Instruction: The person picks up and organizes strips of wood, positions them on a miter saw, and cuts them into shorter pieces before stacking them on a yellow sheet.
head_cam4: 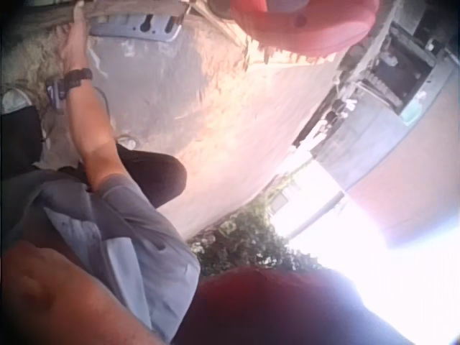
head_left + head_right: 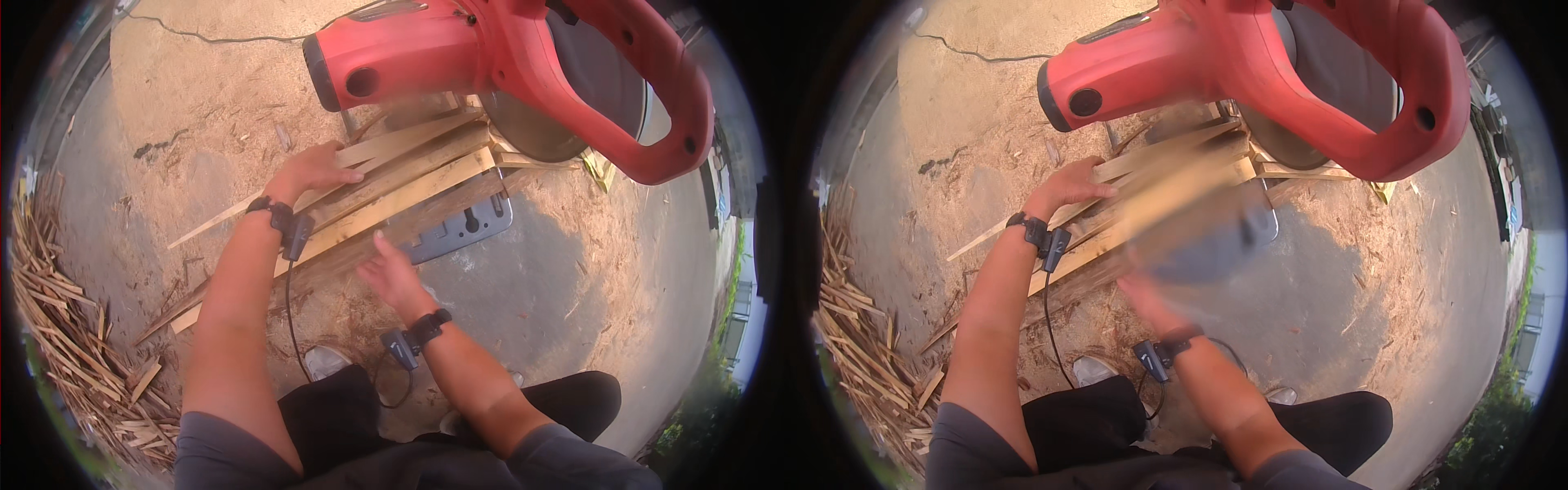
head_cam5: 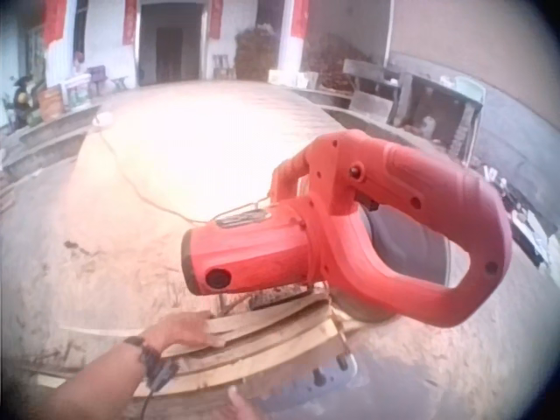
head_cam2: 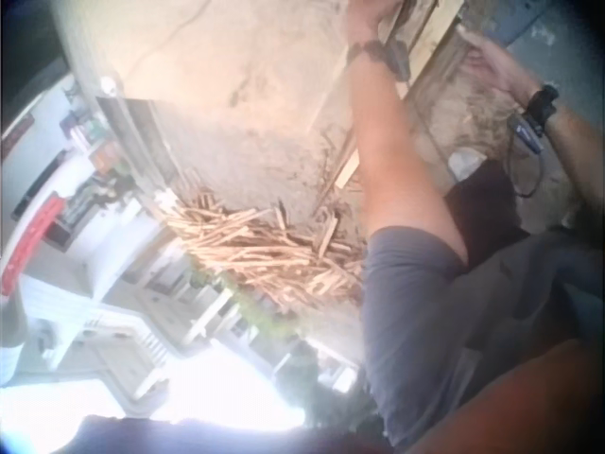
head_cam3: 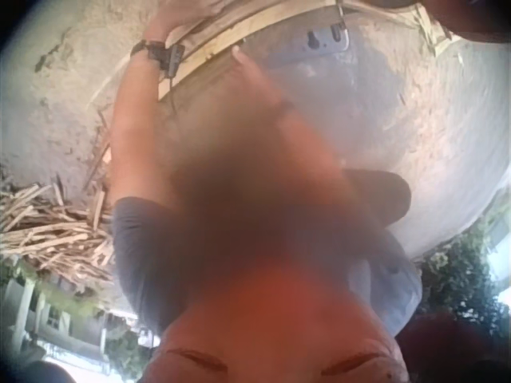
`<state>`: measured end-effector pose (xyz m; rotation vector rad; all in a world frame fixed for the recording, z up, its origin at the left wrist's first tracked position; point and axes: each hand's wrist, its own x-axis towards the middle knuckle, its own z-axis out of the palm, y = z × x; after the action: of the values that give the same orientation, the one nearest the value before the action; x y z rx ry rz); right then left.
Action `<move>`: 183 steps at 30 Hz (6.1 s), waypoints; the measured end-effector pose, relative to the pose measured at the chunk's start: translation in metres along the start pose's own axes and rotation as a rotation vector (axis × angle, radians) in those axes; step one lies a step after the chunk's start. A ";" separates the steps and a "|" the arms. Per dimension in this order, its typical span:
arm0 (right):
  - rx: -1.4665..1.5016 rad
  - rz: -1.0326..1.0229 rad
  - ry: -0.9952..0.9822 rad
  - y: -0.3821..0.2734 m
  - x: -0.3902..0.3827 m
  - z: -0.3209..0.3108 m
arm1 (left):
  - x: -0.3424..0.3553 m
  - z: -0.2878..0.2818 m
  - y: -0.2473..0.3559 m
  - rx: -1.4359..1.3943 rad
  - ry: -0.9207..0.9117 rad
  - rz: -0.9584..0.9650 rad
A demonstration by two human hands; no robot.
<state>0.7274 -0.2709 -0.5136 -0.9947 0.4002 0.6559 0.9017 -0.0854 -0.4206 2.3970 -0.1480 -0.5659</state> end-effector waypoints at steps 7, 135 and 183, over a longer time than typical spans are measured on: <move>0.649 0.034 0.057 0.003 0.009 0.045 | -0.035 0.010 -0.005 -0.062 -0.232 -0.061; -0.825 -0.115 -0.035 -0.442 -0.118 0.114 | 0.035 0.100 0.077 0.411 0.575 0.395; -1.002 -0.527 -0.095 -0.305 -0.125 0.001 | 0.071 0.119 0.063 0.074 0.439 0.535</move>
<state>0.8394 -0.4257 -0.2451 -1.9178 -0.3318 0.3949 0.9163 -0.2210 -0.4882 2.3493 -0.5970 0.2145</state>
